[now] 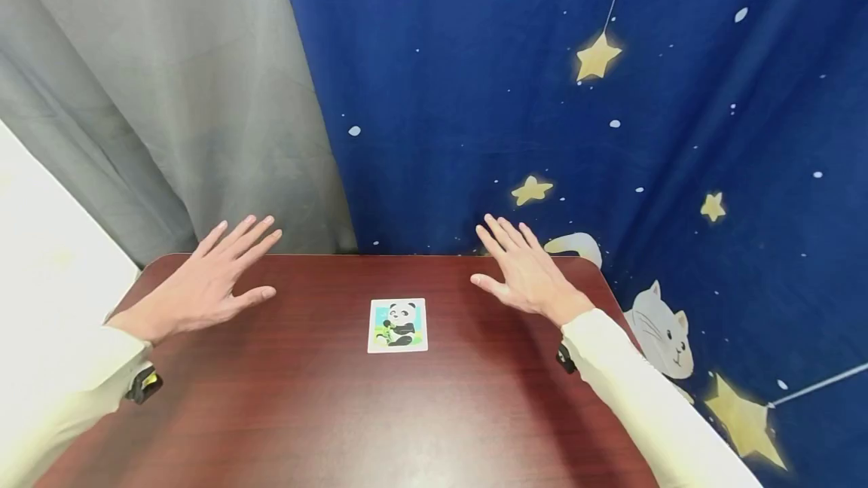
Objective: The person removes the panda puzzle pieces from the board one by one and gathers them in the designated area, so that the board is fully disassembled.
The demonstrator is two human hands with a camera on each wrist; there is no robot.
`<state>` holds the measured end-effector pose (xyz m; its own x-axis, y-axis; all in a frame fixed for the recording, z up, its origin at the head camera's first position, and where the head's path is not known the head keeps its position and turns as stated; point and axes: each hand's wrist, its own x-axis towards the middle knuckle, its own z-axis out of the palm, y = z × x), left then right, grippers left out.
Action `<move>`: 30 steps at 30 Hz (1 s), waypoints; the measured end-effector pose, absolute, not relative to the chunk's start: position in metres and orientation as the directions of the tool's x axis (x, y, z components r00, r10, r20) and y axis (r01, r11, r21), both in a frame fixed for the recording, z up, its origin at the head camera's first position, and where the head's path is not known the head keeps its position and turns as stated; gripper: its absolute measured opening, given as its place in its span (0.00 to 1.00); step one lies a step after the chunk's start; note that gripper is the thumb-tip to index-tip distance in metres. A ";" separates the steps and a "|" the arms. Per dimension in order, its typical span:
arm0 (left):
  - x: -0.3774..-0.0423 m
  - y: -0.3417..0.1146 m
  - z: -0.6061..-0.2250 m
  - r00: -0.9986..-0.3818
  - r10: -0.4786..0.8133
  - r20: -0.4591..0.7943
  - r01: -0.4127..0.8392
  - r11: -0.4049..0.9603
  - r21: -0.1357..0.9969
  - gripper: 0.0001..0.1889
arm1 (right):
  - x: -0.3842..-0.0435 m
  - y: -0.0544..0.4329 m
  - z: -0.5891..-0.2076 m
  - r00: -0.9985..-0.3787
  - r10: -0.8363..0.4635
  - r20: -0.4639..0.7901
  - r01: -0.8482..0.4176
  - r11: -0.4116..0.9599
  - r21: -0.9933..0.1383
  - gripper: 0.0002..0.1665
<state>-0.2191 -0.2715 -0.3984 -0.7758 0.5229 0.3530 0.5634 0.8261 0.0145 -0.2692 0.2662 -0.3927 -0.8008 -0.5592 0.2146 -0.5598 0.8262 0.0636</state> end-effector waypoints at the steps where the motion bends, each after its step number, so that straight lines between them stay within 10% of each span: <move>1: -0.219 -0.270 -0.401 -0.779 0.518 0.353 0.561 0.828 0.022 0.48 | -0.269 0.265 -0.396 -0.802 -0.558 0.212 -0.560 0.826 0.055 0.54; 30: -0.220 -0.208 -0.489 -0.920 0.345 0.184 0.391 0.813 0.432 0.49 | -0.249 0.184 -0.469 -0.807 -0.580 0.111 -0.587 0.766 -0.263 0.54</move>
<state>-0.2199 -0.2082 -0.4890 -0.9202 0.3452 0.1844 0.3914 0.8127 0.4317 -0.2494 0.1844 -0.4693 -0.8068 -0.5804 0.1107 -0.5869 0.7657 -0.2632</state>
